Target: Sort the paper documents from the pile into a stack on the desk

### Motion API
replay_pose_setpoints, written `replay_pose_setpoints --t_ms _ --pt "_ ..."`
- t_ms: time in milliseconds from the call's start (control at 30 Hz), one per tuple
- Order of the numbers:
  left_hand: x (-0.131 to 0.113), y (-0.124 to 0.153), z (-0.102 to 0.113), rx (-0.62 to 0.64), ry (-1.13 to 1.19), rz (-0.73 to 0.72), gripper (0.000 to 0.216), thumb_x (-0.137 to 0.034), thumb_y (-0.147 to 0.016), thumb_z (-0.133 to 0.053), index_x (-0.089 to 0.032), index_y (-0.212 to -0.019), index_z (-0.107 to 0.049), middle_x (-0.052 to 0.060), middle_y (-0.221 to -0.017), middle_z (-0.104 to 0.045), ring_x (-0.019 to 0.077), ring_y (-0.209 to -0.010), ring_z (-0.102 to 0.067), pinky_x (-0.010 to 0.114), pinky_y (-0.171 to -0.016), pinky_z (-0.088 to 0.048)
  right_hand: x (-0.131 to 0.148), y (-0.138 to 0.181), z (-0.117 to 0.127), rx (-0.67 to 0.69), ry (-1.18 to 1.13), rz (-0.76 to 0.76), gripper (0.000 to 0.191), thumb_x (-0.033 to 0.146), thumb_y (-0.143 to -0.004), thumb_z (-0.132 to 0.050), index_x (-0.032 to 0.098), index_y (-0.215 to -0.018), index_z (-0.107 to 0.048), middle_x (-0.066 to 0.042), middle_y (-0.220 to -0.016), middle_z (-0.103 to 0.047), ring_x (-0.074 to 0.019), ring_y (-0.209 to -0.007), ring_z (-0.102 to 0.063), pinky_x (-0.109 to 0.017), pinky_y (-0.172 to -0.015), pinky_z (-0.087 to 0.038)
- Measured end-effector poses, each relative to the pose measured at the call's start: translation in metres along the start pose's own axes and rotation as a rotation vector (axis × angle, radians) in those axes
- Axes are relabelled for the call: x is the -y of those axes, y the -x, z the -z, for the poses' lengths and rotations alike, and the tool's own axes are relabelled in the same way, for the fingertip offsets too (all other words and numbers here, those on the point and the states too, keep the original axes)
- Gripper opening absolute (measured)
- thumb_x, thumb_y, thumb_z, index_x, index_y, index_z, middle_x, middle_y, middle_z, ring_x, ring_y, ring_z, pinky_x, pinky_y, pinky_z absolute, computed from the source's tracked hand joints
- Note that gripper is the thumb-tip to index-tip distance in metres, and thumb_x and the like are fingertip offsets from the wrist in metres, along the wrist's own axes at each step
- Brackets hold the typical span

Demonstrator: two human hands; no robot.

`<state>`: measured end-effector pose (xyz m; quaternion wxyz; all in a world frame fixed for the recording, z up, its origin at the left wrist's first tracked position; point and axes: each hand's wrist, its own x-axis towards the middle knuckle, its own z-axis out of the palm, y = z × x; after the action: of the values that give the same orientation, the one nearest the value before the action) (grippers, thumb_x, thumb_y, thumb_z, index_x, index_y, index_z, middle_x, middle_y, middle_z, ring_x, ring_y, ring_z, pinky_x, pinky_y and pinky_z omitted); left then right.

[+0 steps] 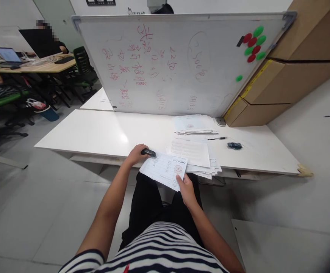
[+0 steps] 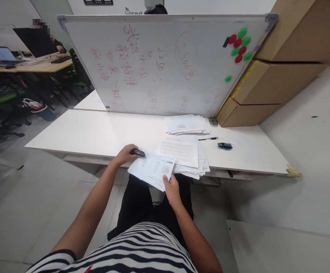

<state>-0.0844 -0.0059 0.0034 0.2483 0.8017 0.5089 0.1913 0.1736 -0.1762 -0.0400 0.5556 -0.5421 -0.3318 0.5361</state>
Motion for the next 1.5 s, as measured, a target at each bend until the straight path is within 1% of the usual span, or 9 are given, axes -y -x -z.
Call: replay_pose_setpoints --t_ms 133,200,400,533,633,767,967,1167,1500 --pt "-0.007 -0.010 0.020 0.198 -0.081 0.066 0.047 -0.057 -0.072 -0.063 -0.028 -0.109 -0.063 0.004 -0.116 -0.064 0.0270 -0.111 -0.056 0.049 -0.109 -0.024 -0.001 0.002 -0.003 0.003 0.040 0.009 0.047 0.048 -0.080 -0.064 0.018 -0.116 -0.061 -0.010 -0.118 -0.068 -0.0283 -0.110 -0.063 -0.046 -0.095 -0.049" --pt "-0.014 -0.021 0.020 0.194 -0.083 0.106 0.048 -0.062 -0.079 -0.052 -0.028 -0.111 -0.062 0.005 -0.122 -0.062 0.0286 -0.117 -0.053 0.054 -0.112 -0.015 0.001 0.002 -0.003 0.003 0.065 0.012 0.046 0.048 -0.080 -0.064 0.018 -0.115 -0.062 -0.010 -0.117 -0.069 -0.0285 -0.109 -0.063 -0.046 -0.094 -0.049" --pt "-0.041 -0.049 -0.035 -0.256 -0.215 0.158 0.047 -0.054 -0.091 -0.038 -0.020 -0.117 -0.058 0.015 -0.134 -0.054 0.0332 -0.133 -0.036 0.058 -0.111 -0.015 0.011 0.001 -0.002 -0.001 0.163 0.062 0.047 0.049 -0.080 -0.063 0.017 -0.115 -0.064 -0.010 -0.116 -0.069 -0.0288 -0.106 -0.063 -0.046 -0.094 -0.048" --pt "-0.045 -0.049 -0.060 -0.317 -0.353 0.079 0.043 -0.047 -0.090 -0.042 -0.018 -0.119 -0.058 0.016 -0.145 -0.042 0.0340 -0.142 -0.021 0.058 -0.112 -0.010 0.012 0.002 -0.007 -0.021 0.223 0.029 0.047 0.049 -0.080 -0.062 0.016 -0.113 -0.064 -0.012 -0.118 -0.068 -0.0301 -0.110 -0.062 -0.045 -0.096 -0.047" --pt "-0.041 -0.051 -0.055 -0.254 -0.343 0.109 0.041 -0.048 -0.089 -0.044 -0.019 -0.114 -0.060 0.015 -0.139 -0.049 0.0355 -0.140 -0.025 0.060 -0.110 -0.014 0.007 0.004 -0.013 0.001 0.244 -0.012 0.046 0.049 -0.078 -0.063 0.017 -0.110 -0.065 -0.012 -0.115 -0.069 -0.0311 -0.109 -0.062 -0.046 -0.095 -0.047" --pt "-0.040 -0.052 -0.038 -0.245 -0.154 0.210 0.045 -0.053 -0.089 -0.042 -0.020 -0.112 -0.061 0.012 -0.124 -0.061 0.0326 -0.125 -0.045 0.051 -0.102 -0.035 0.000 0.007 -0.016 0.032 0.275 0.008 0.042 0.046 -0.076 -0.065 0.019 -0.110 -0.066 -0.010 -0.114 -0.070 -0.0304 -0.109 -0.063 -0.046 -0.095 -0.047" --pt "-0.029 -0.014 -0.035 -0.596 -0.079 0.083 0.037 -0.039 -0.096 -0.030 -0.022 -0.109 -0.060 0.007 -0.131 -0.055 0.0237 -0.131 -0.040 0.043 -0.109 -0.031 -0.001 0.009 -0.008 0.029 0.259 0.013 0.033 0.041 -0.074 -0.065 0.023 -0.101 -0.069 -0.006 -0.097 -0.074 -0.0296 -0.095 -0.068 -0.045 -0.083 -0.054" --pt "-0.010 0.018 -0.048 -0.394 -0.186 -0.040 0.034 -0.037 -0.093 -0.039 -0.023 -0.118 -0.056 0.009 -0.127 -0.056 0.0256 -0.128 -0.041 0.043 -0.107 -0.031 0.008 0.010 -0.003 0.051 0.224 0.032 0.029 0.044 -0.073 -0.066 0.020 -0.087 -0.073 -0.006 -0.078 -0.075 -0.0310 -0.080 -0.070 -0.045 -0.072 -0.057" --pt "0.008 -0.053 -0.037 -0.341 -0.349 0.136 0.038 -0.053 -0.089 -0.043 -0.023 -0.103 -0.062 0.014 -0.106 -0.055 0.0330 -0.108 -0.045 0.045 -0.089 -0.039 0.068 -0.029 0.029 -0.026 0.479 0.048 0.043 0.048 -0.077 -0.063 0.019 -0.107 -0.071 -0.011 -0.111 -0.071 -0.0338 -0.110 -0.062 -0.050 -0.099 -0.044"
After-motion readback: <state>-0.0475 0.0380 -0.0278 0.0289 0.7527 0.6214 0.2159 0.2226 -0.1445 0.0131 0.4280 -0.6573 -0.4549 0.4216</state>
